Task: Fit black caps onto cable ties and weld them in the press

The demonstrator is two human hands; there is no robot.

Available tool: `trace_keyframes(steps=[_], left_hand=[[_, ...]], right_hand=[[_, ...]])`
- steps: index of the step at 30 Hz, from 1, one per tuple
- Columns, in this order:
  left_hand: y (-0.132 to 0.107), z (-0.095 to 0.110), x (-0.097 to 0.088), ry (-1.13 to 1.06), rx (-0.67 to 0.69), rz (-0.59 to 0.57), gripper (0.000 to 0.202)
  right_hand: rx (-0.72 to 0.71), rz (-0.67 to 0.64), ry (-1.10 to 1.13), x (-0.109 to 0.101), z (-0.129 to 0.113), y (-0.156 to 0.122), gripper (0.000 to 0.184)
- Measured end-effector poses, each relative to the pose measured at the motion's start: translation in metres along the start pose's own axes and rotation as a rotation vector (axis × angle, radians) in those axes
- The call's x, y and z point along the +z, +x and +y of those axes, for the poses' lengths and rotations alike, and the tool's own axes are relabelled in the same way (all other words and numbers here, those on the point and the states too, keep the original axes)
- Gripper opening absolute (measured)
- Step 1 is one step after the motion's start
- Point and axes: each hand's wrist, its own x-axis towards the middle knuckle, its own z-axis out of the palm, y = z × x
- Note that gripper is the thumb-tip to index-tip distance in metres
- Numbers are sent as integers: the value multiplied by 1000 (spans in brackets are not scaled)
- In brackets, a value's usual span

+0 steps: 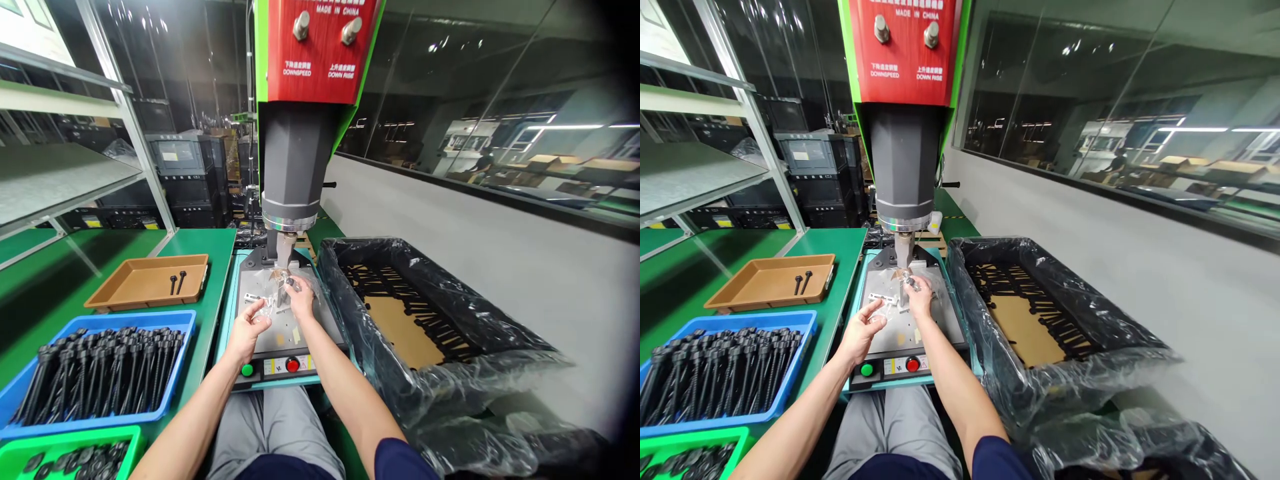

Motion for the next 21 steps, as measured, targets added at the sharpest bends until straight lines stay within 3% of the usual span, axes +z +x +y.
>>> trace_keyframes(steps=[5,14,21], left_hand=[[4,-2,1,4,14,-20,65],[13,-5,-2,-11,17,-7,62],[14,-5,-3,-8,8,-5,62]], right_hand=[[-36,10,-28,7,1,14,25],[69,-141,21,28,11,41,31],[59,-306,34,11,1,49,37]])
